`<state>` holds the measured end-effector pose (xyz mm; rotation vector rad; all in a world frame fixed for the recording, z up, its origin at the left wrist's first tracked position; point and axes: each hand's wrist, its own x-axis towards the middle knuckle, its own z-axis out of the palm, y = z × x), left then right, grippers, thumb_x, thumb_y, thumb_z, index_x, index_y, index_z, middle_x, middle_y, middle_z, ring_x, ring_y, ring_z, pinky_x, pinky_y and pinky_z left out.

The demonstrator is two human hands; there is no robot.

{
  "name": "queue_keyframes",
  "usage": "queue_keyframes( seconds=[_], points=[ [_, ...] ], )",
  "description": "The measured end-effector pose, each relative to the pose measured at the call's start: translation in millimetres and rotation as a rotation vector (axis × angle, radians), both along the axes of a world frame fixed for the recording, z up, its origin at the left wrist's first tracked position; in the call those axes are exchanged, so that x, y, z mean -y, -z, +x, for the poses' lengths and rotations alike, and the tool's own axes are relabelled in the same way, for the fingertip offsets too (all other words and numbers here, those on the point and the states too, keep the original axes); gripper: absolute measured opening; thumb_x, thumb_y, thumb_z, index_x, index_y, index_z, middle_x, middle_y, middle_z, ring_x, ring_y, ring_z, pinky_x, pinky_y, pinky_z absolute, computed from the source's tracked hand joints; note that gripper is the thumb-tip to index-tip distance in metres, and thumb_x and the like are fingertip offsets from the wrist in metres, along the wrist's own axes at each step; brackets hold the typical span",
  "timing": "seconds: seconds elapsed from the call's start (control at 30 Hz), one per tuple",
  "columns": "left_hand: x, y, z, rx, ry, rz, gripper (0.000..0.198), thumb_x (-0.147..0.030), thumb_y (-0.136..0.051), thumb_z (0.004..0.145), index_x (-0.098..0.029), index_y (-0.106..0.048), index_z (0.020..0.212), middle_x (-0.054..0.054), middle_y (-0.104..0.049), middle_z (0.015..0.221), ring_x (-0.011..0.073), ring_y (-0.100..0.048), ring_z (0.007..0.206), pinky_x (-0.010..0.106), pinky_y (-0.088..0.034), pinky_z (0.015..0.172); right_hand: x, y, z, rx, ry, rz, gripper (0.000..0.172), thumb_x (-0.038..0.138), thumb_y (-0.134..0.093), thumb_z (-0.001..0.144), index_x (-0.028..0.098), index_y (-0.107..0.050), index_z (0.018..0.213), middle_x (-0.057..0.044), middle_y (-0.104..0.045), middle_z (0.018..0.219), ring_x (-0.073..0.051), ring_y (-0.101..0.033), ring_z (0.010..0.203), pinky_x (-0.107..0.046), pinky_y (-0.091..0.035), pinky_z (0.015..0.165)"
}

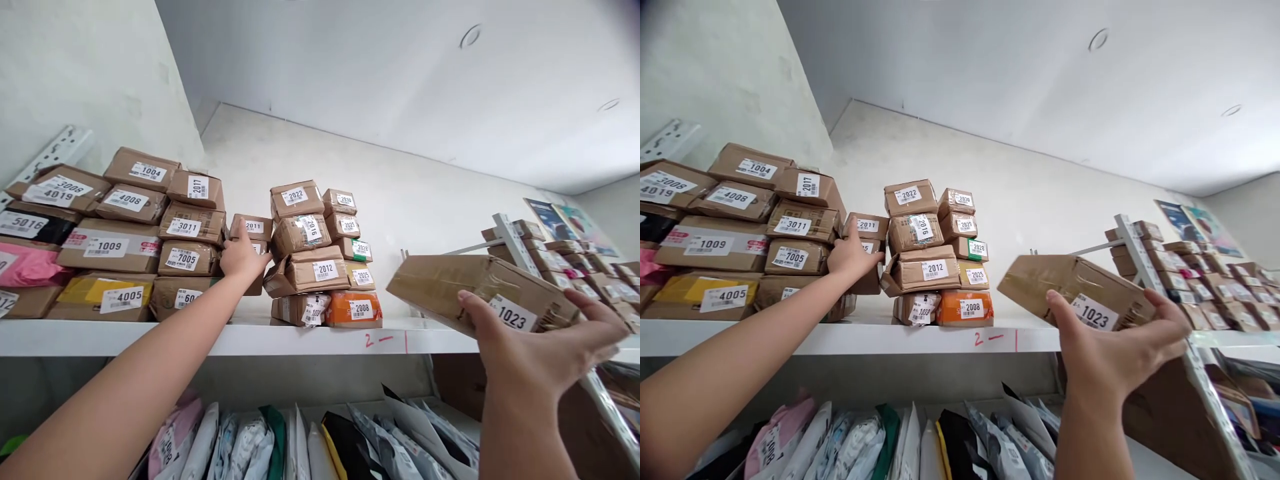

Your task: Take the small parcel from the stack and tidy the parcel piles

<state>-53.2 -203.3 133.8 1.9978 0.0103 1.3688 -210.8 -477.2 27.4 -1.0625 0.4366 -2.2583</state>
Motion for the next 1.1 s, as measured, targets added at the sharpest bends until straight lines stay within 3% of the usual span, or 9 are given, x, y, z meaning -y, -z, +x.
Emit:
queue_keyframes(
  seconds=[0.07, 0.13, 0.27, 0.43, 0.53, 0.67, 0.77, 0.9, 1.1],
  points=[
    [-1, 1.3, 0, -0.011, 0.006, 0.002, 0.107, -0.054, -0.069, 0.069, -0.028, -0.007, 0.153, 0.024, -0.053, 0.123, 0.0392, -0.063, 0.106, 0.045, -0.053, 0.082, 16, -5.4, 6, -0.112, 0.012, 0.167, 0.104, 0.046, -0.085, 0.047, 0.021, -0.038, 0.137, -0.023, -0.038, 0.141, -0.041, -0.035, 0.134, -0.055, -0.032, 0.113],
    [-1, 2.5, -1, -0.016, 0.002, 0.008, 0.107, -0.053, -0.069, 0.069, -0.029, -0.007, 0.153, 0.023, -0.052, 0.124, 0.0392, -0.062, 0.107, 0.045, -0.052, 0.083, 30, -11.2, 18, -0.211, 0.002, 0.190, 0.109, 0.038, -0.086, 0.041, 0.019, -0.040, 0.137, -0.025, -0.036, 0.142, -0.041, -0.032, 0.134, -0.055, -0.028, 0.113],
    [2, 4.6, 0, -0.003, -0.012, -0.002, 0.106, -0.051, -0.070, 0.068, -0.027, -0.011, 0.152, 0.023, -0.053, 0.123, 0.0390, -0.062, 0.107, 0.044, -0.053, 0.083, 65, -16.2, 60, -0.295, 0.027, 0.019, 0.098, 0.051, -0.073, 0.045, 0.020, -0.042, 0.133, -0.022, -0.031, 0.141, -0.042, -0.030, 0.132, -0.058, -0.024, 0.110],
    [3, 6.6, -1, 0.017, -0.026, -0.007, 0.103, -0.050, -0.069, 0.069, -0.024, -0.014, 0.153, 0.024, -0.054, 0.121, 0.0391, -0.063, 0.104, 0.044, -0.053, 0.080, 94, -12.7, 108, -0.602, -0.151, -0.237, 0.109, 0.067, -0.064, 0.046, 0.007, -0.038, 0.133, -0.028, -0.040, 0.131, -0.043, -0.028, 0.133, -0.055, -0.026, 0.109],
    [3, 7.2, -1, 0.014, -0.012, -0.008, 0.103, -0.049, -0.069, 0.069, -0.023, -0.014, 0.153, 0.024, -0.054, 0.122, 0.0388, -0.063, 0.105, 0.044, -0.053, 0.081, 53, -13.8, 116, -0.523, -0.071, -0.330, 0.110, 0.077, -0.056, 0.061, 0.004, -0.029, 0.139, -0.032, -0.024, 0.145, -0.043, -0.013, 0.142, -0.063, -0.018, 0.111],
    [4, 6.9, -2, 0.024, -0.019, -0.011, 0.105, -0.049, -0.069, 0.069, -0.021, -0.012, 0.153, 0.024, -0.055, 0.123, 0.0386, -0.063, 0.106, 0.044, -0.053, 0.083, -59, -19.5, 112, -0.372, 0.131, -1.019, 0.075, 0.062, -0.057, 0.078, 0.025, -0.036, 0.140, -0.015, -0.023, 0.153, -0.033, -0.019, 0.143, -0.057, -0.025, 0.113],
    [5, 6.2, -2, 0.016, -0.019, -0.027, 0.103, -0.044, -0.068, 0.072, -0.016, -0.009, 0.153, 0.025, -0.055, 0.125, 0.0373, -0.063, 0.107, 0.044, -0.053, 0.084, -129, -31.9, 114, -0.473, 0.211, -1.188, 0.058, 0.045, -0.058, 0.081, 0.030, -0.045, 0.136, -0.011, -0.028, 0.154, -0.036, -0.015, 0.145, -0.060, -0.015, 0.115],
    [5, 7.0, 0, 0.008, 0.001, -0.052, 0.108, -0.044, -0.069, 0.071, -0.007, -0.007, 0.152, 0.028, -0.052, 0.131, 0.0381, -0.061, 0.111, 0.045, -0.053, 0.087, -158, -57.9, 122, -0.575, 0.161, -1.088, 0.062, 0.034, -0.061, 0.075, 0.025, -0.048, 0.135, -0.013, -0.025, 0.155, -0.045, -0.013, 0.143, -0.064, -0.013, 0.114],
    [6, 13.2, 4, 0.053, -0.014, -0.002, 0.117, -0.047, -0.074, 0.062, -0.005, -0.010, 0.151, 0.028, -0.051, 0.132, 0.0393, -0.060, 0.111, 0.046, -0.054, 0.085, -139, -78.5, 112, -0.788, -0.096, -0.738, 0.126, 0.064, -0.075, 0.053, 0.023, -0.008, 0.152, -0.024, -0.004, 0.157, -0.054, -0.005, 0.141, -0.070, -0.017, 0.108]
  ],
)
